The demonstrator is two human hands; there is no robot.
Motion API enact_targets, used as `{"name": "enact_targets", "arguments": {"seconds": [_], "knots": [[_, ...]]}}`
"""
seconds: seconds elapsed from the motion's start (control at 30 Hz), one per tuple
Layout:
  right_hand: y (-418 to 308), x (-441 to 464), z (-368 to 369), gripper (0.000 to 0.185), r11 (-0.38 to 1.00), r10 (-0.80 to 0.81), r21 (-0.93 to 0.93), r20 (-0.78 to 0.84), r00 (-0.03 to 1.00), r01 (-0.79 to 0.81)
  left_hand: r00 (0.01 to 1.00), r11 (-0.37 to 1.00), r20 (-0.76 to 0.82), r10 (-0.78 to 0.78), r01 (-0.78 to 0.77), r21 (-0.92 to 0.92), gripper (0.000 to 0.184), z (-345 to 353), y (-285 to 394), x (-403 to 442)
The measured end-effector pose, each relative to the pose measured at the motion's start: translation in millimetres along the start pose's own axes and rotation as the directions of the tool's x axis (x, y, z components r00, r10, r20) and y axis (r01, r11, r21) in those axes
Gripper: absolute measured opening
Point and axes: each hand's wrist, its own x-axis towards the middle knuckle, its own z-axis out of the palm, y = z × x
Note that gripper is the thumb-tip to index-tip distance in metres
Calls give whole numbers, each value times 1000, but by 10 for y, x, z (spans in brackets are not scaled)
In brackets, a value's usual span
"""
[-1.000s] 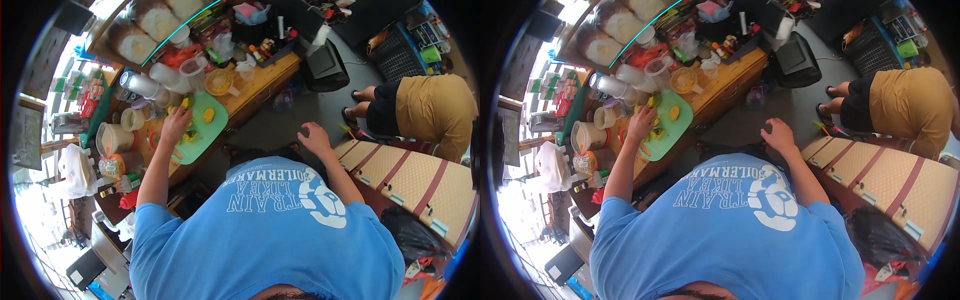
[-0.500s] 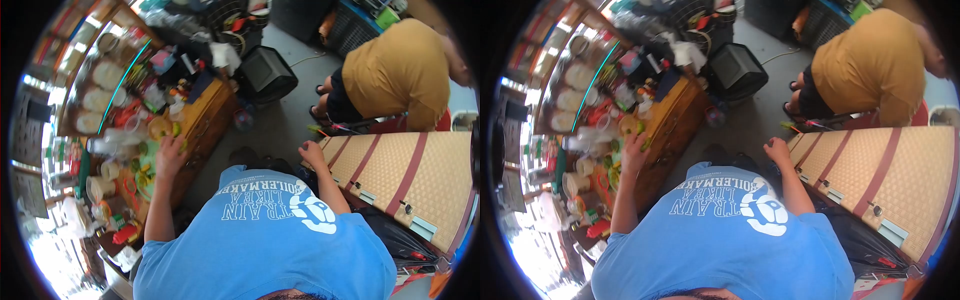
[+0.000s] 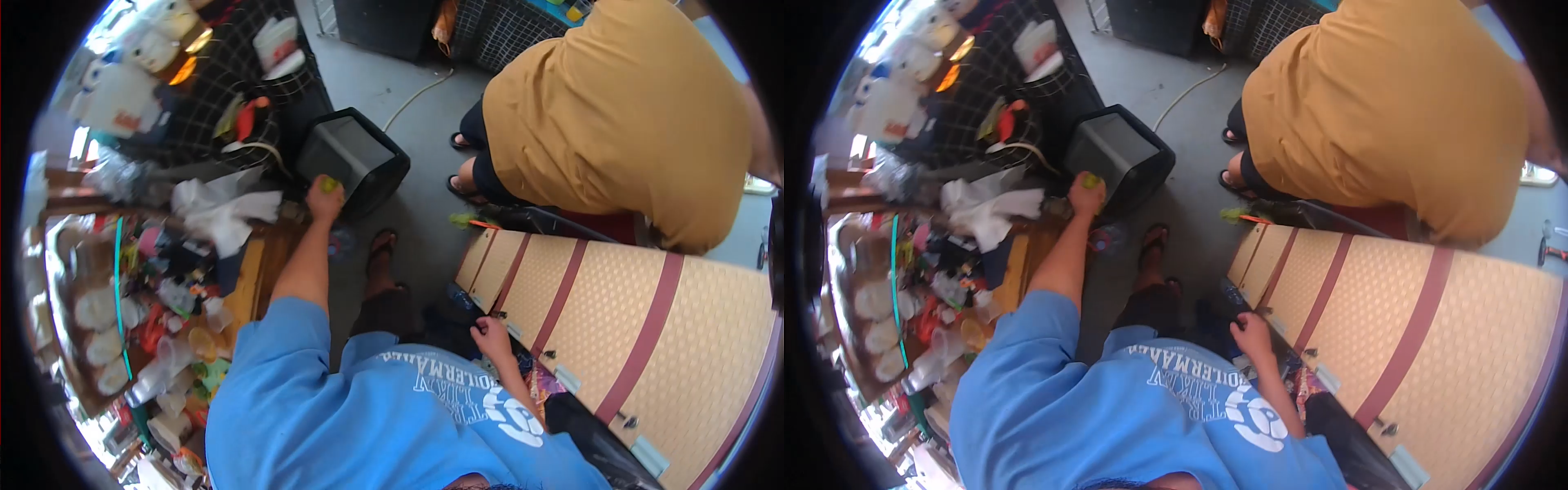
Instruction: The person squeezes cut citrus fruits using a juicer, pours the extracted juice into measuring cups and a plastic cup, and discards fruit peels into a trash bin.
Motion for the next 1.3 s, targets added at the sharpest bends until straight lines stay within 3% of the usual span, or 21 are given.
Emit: {"name": "enact_targets", "arguments": {"seconds": [0.07,0.13,0.17,0.23,0.37,0.43,0.47,0.5,0.57,0.67,0.73,0.87,0.9,1.0,1.07,1.1,1.13,1.2,1.23,1.3], "knots": [[4,-45,-28,32,999,52,-6,17,999,-51,976,989,-168,-142,148,26,49,475,-454,476],[-34,-76,-19,33,994,106,3,51,993,-106,925,938,-161,-345,346,-19,57,796,-723,805],[-67,-66,-2,33,993,114,-6,56,992,-114,922,933,-146,-359,360,-17,57,884,-654,846],[-132,-85,32,33,990,141,-17,64,988,-140,726,623,183,-663,671,-403,72,852,-492,949],[-302,-37,112,39,992,123,-39,185,975,-118,677,592,291,-676,734,-333,80,708,-346,824],[-386,15,144,46,995,92,-63,267,959,-77,919,908,171,-354,382,-171,75,755,-661,602],[-431,45,164,46,997,55,-60,273,960,-40,979,984,124,-160,168,-60,73,646,-793,555],[-454,86,187,46,995,-1,-95,279,960,29,976,999,216,-27,35,-33,66,124,-224,124],[-616,127,189,45,989,-83,-92,309,947,117,899,965,359,253,-263,-22,57,-505,-37,-494],[-829,247,276,48,955,-196,-138,372,908,263,741,798,446,502,-595,91,42,-1437,-181,-1503],[-762,395,505,47,890,-369,-128,364,855,438,740,728,266,617,-666,163,28,-2075,-314,-2235],[-1131,413,823,46,748,-437,-257,504,745,612,891,861,-19,454,-433,267,20,-3283,-655,-3368],[-1094,476,975,46,619,-555,-272,512,656,737,902,876,-104,418,-370,311,20,-3597,-762,-3606],[-1654,204,1197,45,529,-555,-284,597,579,800,847,920,-479,229,-27,392,19,-4305,-1367,-4138],[-2056,-21,1353,44,477,-573,-280,620,536,833,713,900,-687,144,195,391,20,-4693,-1912,-4320],[-2251,-155,1436,44,490,-567,-227,650,505,842,706,899,-706,-50,339,276,35,-4884,-2165,-4384],[-2443,-289,1533,44,506,-560,-172,679,474,845,698,901,-714,-58,344,264,35,-5009,-2296,-4357],[-2760,-533,1749,43,483,-557,-144,710,430,864,656,785,-747,-110,518,340,71,-5248,-2540,-4293],[-2898,-660,1886,43,471,-553,-108,737,388,876,656,786,-746,-119,521,333,71,-5339,-2651,-4248],[-3163,-909,2201,43,477,-534,-76,767,357,876,782,774,-615,-97,447,447,101,-5460,-2802,-4099]]}}
